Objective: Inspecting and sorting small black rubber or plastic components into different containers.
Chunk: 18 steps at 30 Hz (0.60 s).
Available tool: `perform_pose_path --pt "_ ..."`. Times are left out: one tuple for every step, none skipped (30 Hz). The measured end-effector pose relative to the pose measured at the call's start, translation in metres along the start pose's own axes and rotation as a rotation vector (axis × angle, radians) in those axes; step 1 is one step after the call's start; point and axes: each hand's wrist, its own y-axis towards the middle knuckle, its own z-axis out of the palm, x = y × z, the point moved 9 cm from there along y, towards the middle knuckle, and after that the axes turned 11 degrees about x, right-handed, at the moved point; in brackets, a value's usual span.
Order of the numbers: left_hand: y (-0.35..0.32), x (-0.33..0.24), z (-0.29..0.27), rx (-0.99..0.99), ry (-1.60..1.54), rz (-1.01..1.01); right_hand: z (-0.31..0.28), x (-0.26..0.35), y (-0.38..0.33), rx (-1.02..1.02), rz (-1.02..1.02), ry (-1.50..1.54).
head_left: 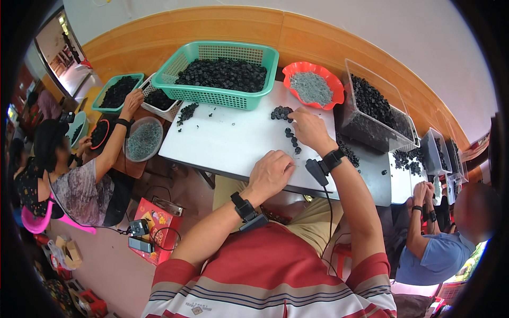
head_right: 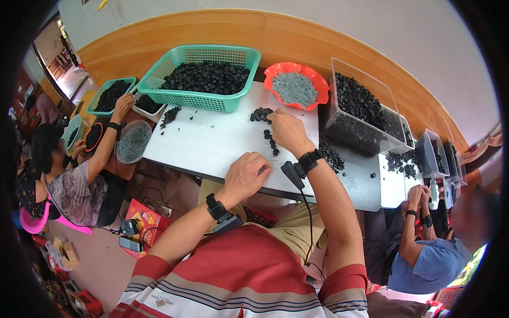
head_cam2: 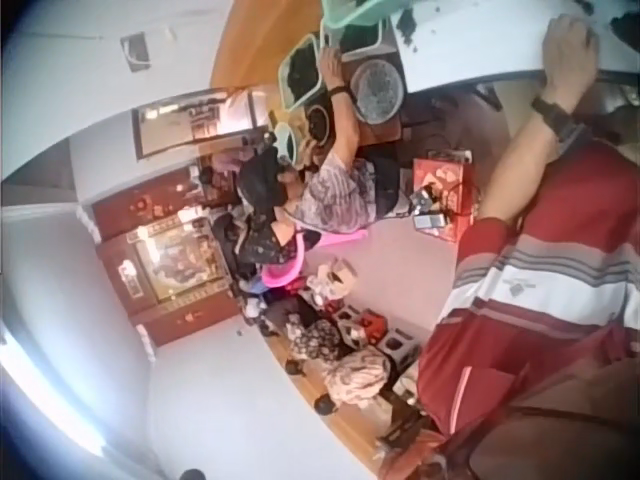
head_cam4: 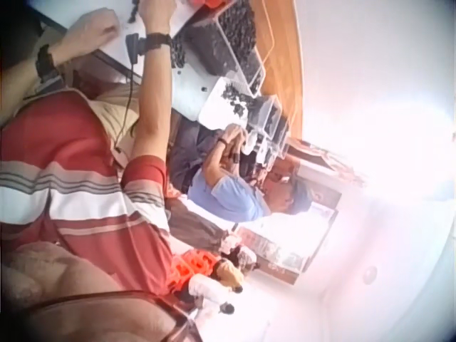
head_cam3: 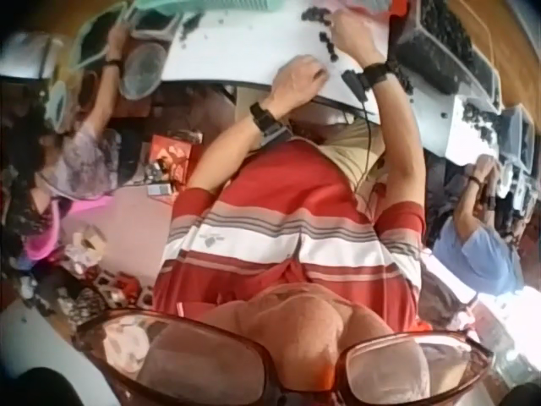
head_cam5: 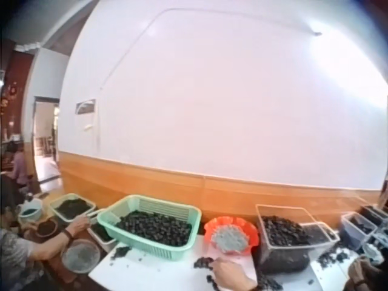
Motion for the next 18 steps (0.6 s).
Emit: perform_pose_path --pt "0.000 0.000 0.000 0.000 0.001 -0.002 0.003 -0.002 0.003 0.024 0.009 -0.027" --pt "0.000 0.000 0.000 -0.004 -0.002 -0.003 0.006 -0.004 0.005 0.049 0.019 -0.053" --pt "-0.001 0.000 -0.001 -0.007 -0.006 -0.003 0.008 -0.006 0.005 0.050 0.020 -0.050" --pt "-0.001 0.001 -0.001 -0.006 -0.007 -0.007 0.008 -0.006 0.006 0.070 0.037 -0.053" --pt "-0.001 0.001 -0.001 -0.010 0.005 0.000 0.008 -0.006 0.007 0.090 0.055 -0.055" --pt "-0.002 0.000 -0.001 -0.014 0.016 0.005 0.007 -0.006 0.007 0.094 0.056 -0.051" --pt "-0.001 -0.001 -0.002 -0.009 0.014 0.002 0.006 -0.007 0.006 0.090 0.053 -0.054" --pt "0.000 -0.003 -0.004 -0.003 0.010 -0.003 0.005 -0.007 0.006 0.086 0.051 -0.057" --pt "0.001 -0.004 -0.005 0.003 0.006 -0.008 0.005 -0.008 0.006 0.091 0.055 -0.052" --pt "0.001 -0.003 -0.004 0.010 0.002 -0.011 0.005 -0.009 0.006 0.107 0.053 -0.047" --pt "0.001 -0.003 -0.003 0.010 0.012 -0.004 0.006 -0.009 0.006 0.123 0.051 -0.042" --pt "0.002 -0.003 -0.002 0.010 0.020 0.003 0.006 -0.011 0.004 0.129 0.058 -0.037" --pt "0.002 -0.003 -0.002 0.018 0.016 -0.002 0.004 -0.008 0.003 0.130 0.051 -0.037" --pt "0.002 -0.003 -0.003 0.014 0.019 -0.003 0.002 -0.007 0.002 0.130 0.045 -0.038" --pt "0.002 -0.003 -0.004 0.009 0.022 -0.003 0.003 -0.009 -0.001 0.136 0.052 -0.033" --pt "0.003 -0.003 -0.003 0.016 0.018 -0.005 -0.002 -0.008 -0.004 0.093 0.016 -0.009" --pt "0.004 -0.003 -0.002 0.015 0.018 -0.005 -0.007 -0.007 -0.008 0.049 -0.019 0.014" --pt "0.005 -0.003 -0.002 0.015 0.018 -0.003 -0.007 -0.010 -0.012 0.051 -0.010 0.016"
